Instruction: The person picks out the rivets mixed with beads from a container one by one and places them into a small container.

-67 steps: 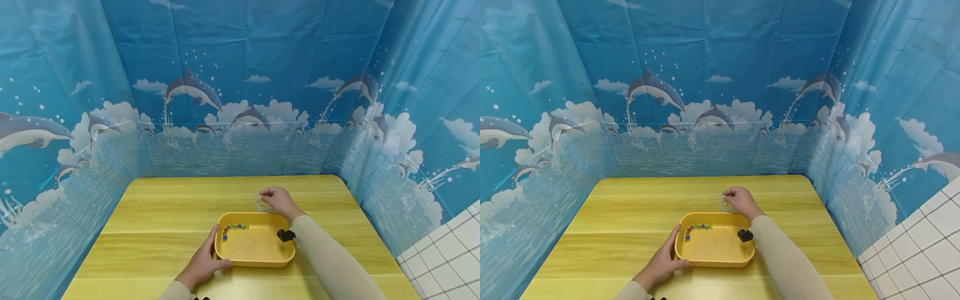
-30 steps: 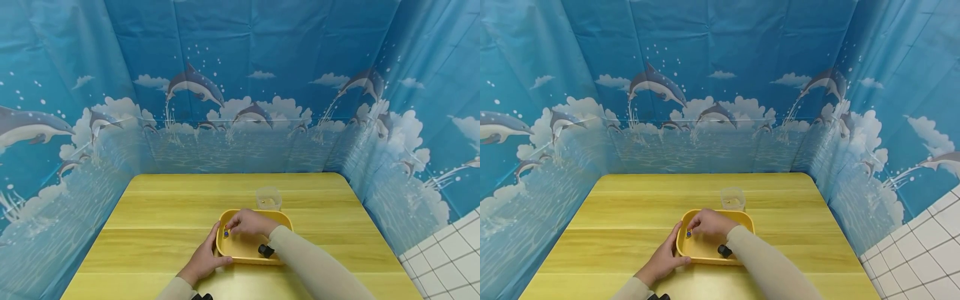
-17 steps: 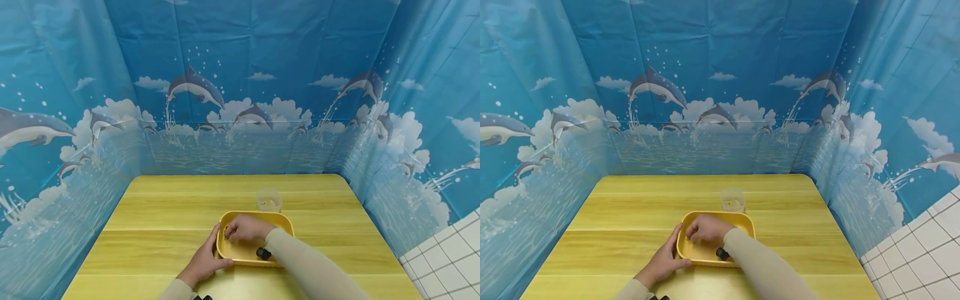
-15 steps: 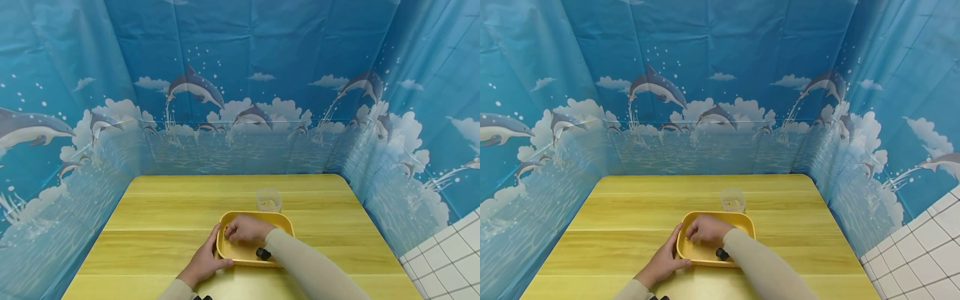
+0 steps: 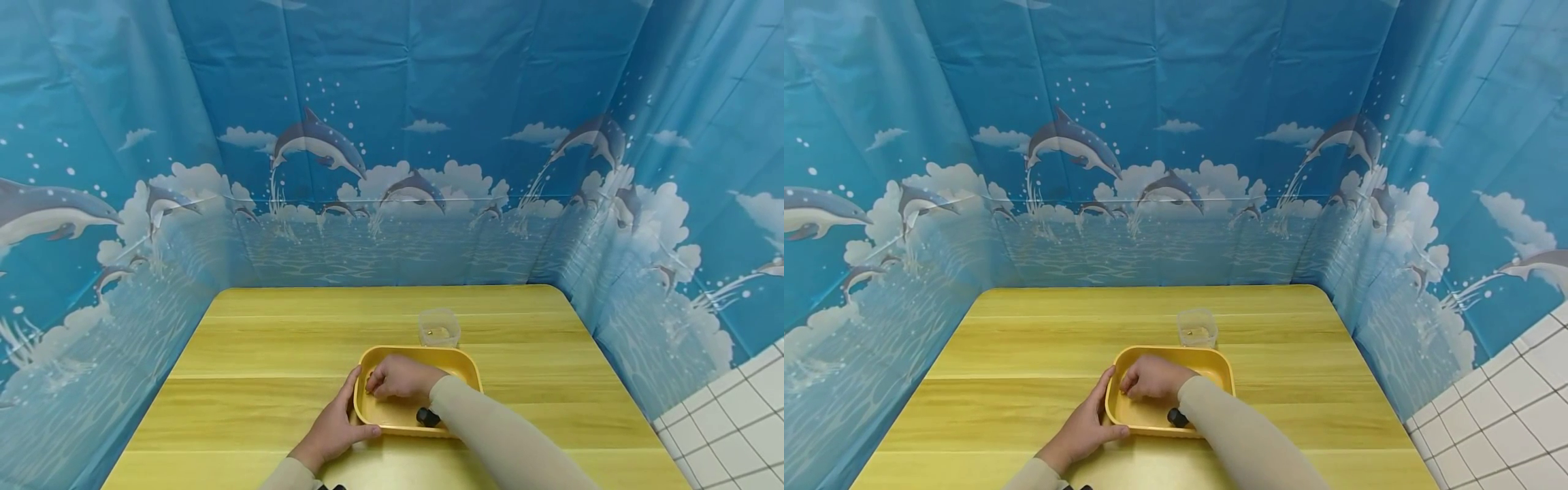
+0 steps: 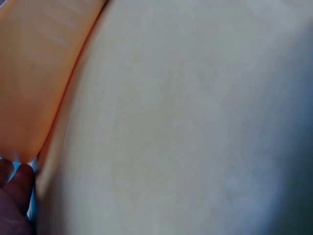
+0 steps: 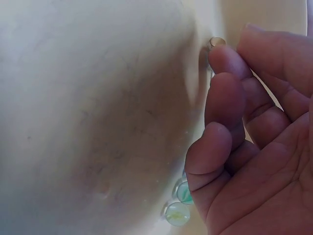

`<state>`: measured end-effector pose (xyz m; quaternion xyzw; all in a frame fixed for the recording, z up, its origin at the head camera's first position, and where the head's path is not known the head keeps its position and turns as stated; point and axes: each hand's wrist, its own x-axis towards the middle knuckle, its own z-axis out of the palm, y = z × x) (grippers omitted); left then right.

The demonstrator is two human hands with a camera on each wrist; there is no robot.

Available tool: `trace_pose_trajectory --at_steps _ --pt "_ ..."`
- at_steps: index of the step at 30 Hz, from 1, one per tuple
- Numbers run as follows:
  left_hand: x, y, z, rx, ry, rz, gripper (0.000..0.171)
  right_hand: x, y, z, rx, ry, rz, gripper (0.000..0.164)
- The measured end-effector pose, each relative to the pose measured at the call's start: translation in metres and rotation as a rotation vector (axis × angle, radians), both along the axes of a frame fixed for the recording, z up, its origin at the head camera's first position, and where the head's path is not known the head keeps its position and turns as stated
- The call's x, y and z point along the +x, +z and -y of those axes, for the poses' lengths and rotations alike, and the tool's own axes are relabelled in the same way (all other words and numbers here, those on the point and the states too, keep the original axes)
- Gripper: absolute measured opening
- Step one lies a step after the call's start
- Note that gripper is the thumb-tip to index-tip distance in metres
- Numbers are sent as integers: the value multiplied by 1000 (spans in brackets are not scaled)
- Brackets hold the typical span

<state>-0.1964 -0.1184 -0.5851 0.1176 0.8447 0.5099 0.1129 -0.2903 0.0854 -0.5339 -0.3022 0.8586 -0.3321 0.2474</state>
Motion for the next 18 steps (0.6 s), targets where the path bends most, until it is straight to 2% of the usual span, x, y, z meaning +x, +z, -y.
trace_pose_trajectory --at_steps 9,18 --pt "0 0 0 -3 -2 1 121 0 -5 0 -5 -12 3 17" --pt "0 1 -1 -3 -5 -1 121 -1 -8 1 14 17 -54 17"
